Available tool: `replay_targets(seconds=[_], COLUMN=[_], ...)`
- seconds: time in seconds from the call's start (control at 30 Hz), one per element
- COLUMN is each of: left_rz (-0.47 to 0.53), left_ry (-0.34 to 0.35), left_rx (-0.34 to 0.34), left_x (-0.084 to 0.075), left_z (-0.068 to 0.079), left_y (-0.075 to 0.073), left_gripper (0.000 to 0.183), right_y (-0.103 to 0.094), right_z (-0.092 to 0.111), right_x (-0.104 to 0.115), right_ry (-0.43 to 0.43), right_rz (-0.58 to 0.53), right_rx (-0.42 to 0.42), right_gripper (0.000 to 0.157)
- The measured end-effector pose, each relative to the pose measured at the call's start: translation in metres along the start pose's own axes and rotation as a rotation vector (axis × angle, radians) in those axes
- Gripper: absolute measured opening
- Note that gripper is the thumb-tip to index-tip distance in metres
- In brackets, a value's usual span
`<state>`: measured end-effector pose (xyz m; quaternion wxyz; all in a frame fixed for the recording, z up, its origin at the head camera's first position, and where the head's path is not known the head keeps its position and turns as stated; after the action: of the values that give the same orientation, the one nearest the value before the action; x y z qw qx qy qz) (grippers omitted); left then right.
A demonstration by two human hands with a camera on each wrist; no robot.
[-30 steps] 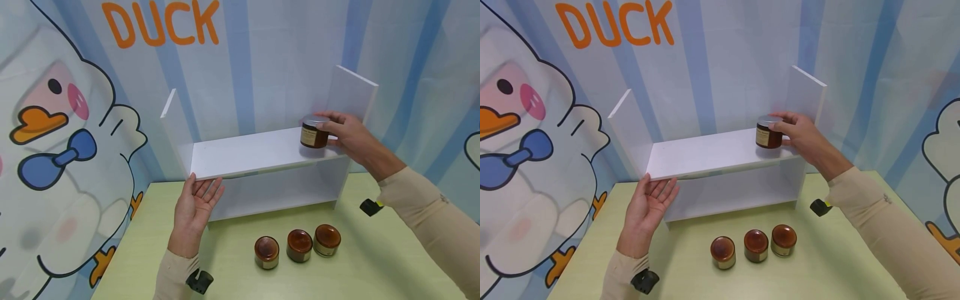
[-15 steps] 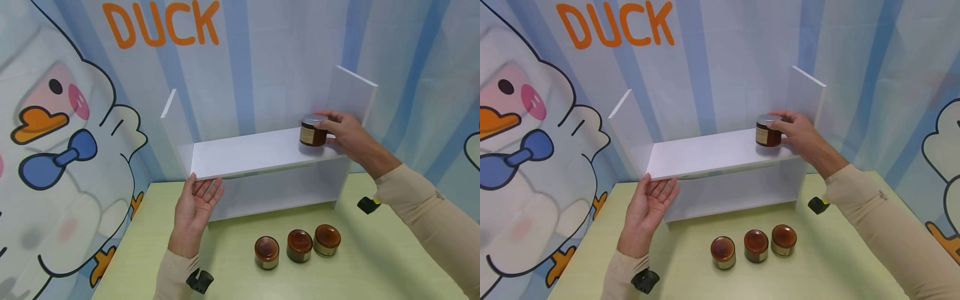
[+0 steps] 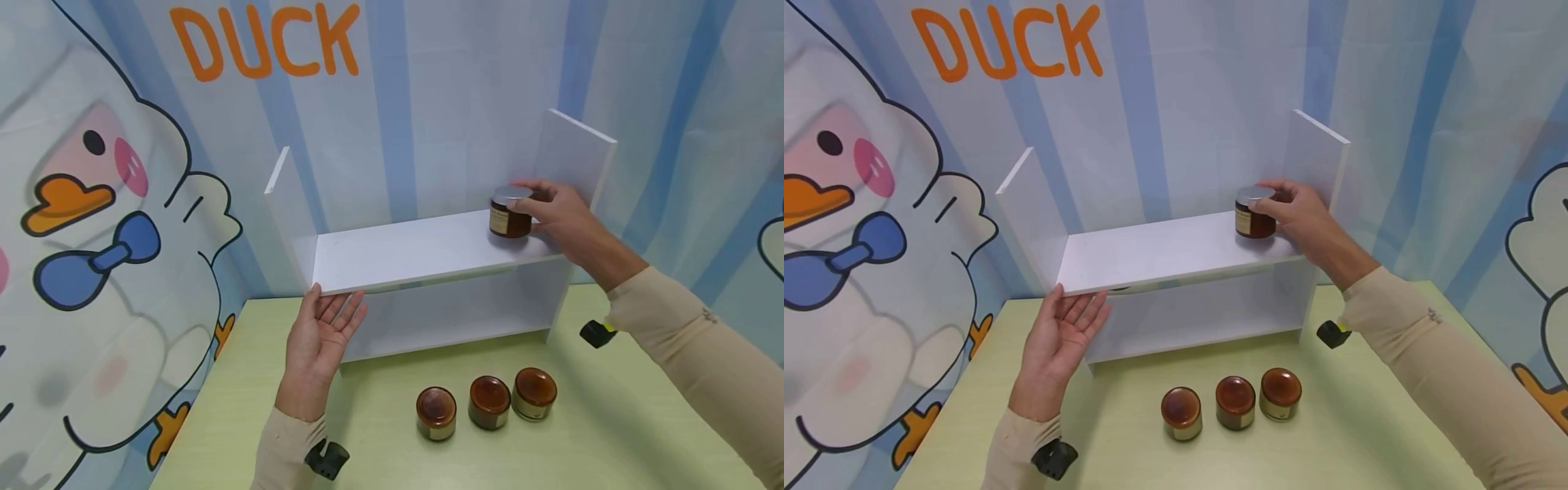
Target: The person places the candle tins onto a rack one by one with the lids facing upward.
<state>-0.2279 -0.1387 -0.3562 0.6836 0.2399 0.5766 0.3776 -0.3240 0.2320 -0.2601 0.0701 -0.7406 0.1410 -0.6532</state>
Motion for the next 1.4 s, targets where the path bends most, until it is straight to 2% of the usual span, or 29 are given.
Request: replay_targets(seconds=[0.37,0.73,1.4], left_rz=[-0.014,-0.020,-0.018], left_ry=[0.007,0.012,0.017], left_rx=[-0.005,0.003,0.006], left_x=[0.0015,0.0020,-0.0002], left_z=[-0.0010,-0.0004,0.0006], left_y=[-0.0004,0.0001,0.0001], left_gripper=[0.045,0.047,0.046], right_y=[0.0032,0.0048,0.0081], right_z=[-0.0021,-0.0054,-0.0085], right_x=[-0.0049,-0.0059,-0.0040], right_ry=[0.008,-0.014,-0.015], right_rz=[-0.017,0.056,0.118], right_rx=[-0.015,-0.068,-0.070], right_gripper=[0.063,0.064,0.063])
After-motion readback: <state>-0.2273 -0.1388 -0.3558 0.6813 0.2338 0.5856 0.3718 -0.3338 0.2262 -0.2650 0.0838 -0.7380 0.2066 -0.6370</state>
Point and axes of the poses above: each hand's wrist, its own z-axis away from the middle knuckle, its own y-axis out of the palm, x = y × z, the point moved 2 cm from there along -z, towards the middle knuckle, and after that the axes turned 9 degrees about -x, right-handed, at the moved point
